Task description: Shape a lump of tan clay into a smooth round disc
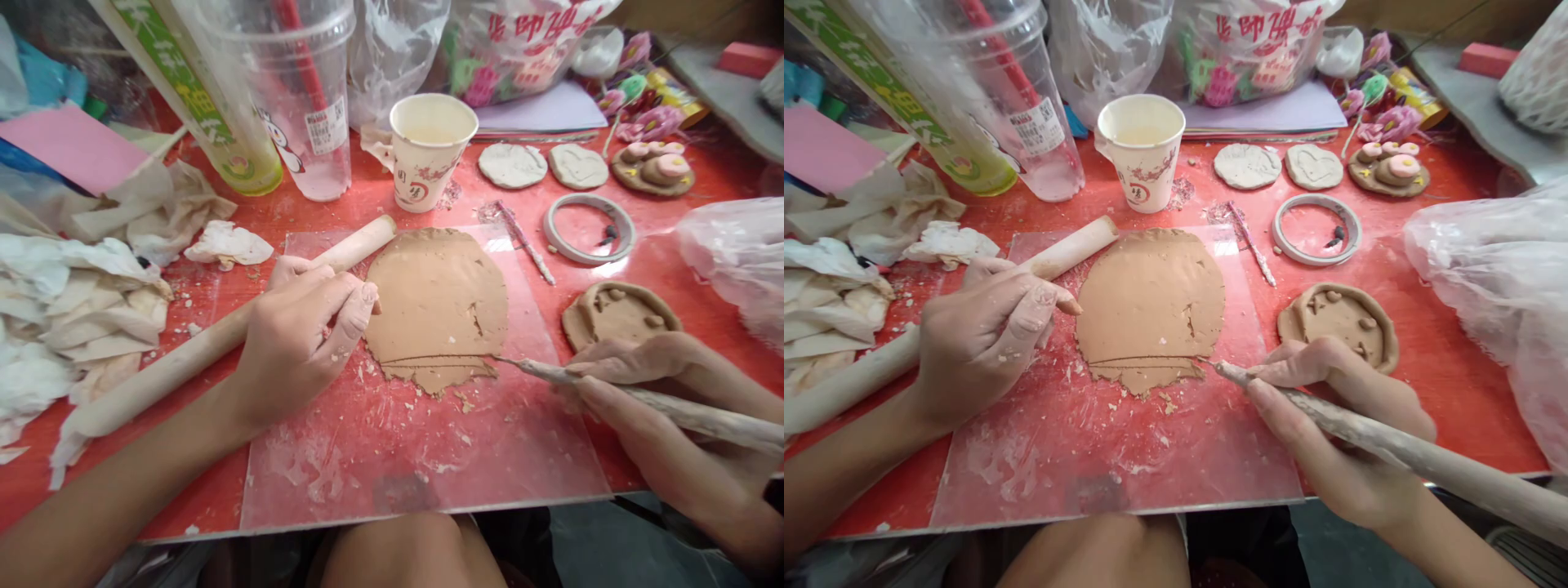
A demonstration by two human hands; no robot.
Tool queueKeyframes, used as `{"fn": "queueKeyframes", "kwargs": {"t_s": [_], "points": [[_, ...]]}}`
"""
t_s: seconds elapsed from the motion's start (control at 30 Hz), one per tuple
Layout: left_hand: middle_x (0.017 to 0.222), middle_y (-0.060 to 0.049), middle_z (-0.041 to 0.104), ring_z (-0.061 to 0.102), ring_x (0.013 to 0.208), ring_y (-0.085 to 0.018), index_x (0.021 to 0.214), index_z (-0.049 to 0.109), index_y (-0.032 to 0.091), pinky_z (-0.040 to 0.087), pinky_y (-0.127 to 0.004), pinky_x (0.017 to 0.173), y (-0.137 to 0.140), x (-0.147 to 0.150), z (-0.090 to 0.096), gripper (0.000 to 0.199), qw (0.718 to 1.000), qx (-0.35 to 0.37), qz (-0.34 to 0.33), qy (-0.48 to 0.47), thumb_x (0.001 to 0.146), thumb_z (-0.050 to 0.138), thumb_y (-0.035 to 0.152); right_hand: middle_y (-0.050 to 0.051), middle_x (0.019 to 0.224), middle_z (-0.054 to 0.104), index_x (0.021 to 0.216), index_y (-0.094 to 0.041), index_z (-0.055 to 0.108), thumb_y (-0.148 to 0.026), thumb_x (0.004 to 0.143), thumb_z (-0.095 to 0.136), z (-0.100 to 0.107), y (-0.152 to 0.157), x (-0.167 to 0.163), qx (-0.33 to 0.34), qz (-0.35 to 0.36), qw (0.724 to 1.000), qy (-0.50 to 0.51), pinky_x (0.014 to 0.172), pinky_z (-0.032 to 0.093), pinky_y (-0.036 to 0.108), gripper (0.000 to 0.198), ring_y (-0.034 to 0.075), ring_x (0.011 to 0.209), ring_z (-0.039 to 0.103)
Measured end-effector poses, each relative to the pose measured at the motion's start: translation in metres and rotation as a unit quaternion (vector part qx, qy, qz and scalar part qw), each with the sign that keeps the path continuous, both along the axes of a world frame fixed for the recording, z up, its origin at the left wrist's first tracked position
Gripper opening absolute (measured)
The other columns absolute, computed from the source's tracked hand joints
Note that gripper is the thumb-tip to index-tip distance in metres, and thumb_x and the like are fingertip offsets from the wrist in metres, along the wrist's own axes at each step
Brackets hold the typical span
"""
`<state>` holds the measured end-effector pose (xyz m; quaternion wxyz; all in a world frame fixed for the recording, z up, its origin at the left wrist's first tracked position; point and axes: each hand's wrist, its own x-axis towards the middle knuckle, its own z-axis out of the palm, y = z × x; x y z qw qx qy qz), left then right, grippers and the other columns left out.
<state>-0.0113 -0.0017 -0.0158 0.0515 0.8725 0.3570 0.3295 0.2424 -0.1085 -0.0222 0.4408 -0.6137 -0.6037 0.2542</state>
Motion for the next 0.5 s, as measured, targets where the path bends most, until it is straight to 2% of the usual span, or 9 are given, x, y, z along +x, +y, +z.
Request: {"fn": "queueKeyframes", "kwargs": {"t_s": [0.1, 0.2, 0.5], "points": [[0.057, 0.005, 0.054, 0.051, 0.055, -0.011, 0.073, 0.058, 0.020, 0.038, -0.034, 0.070, 0.001, -0.001, -0.001, 0.023, 1.000, 0.008, -0.014, -0.005, 0.090, 0.043, 0.018, -0.001, 0.068, 0.062, 0.077, -0.023, 0.059, -0.014, 0.075, 0.064, 0.000, 0.003, -0.002, 0.027, 0.054, 0.997, -0.044, 0.045, 0.040, 0.023, 0.010, 0.011, 0.055, 0.056], [0.058, 0.005, 0.054, 0.051, 0.056, -0.012, 0.074, 0.058, 0.019, 0.038, -0.034, 0.070, 0.002, -0.001, -0.002, 0.023, 1.000, 0.010, -0.018, -0.003, 0.090, 0.043, 0.017, 0.000, 0.068, 0.061, 0.078, -0.023, 0.057, -0.013, 0.077, 0.061, 0.002, 0.006, -0.003, 0.047, 0.077, 0.994, -0.057, 0.047, 0.041, 0.024, 0.010, 0.013, 0.063, 0.060], [0.057, 0.004, 0.051, 0.050, 0.056, -0.011, 0.075, 0.059, 0.018, 0.037, -0.033, 0.072, 0.002, -0.001, -0.002, 0.022, 1.000, 0.008, -0.024, -0.001, 0.090, 0.044, 0.015, -0.002, 0.060, 0.061, 0.068, -0.021, 0.049, -0.016, 0.079, 0.057, 0.011, 0.010, -0.005, 0.049, 0.119, 0.987, -0.095, 0.040, 0.040, 0.020, 0.014, 0.010, 0.051, 0.057]]}}
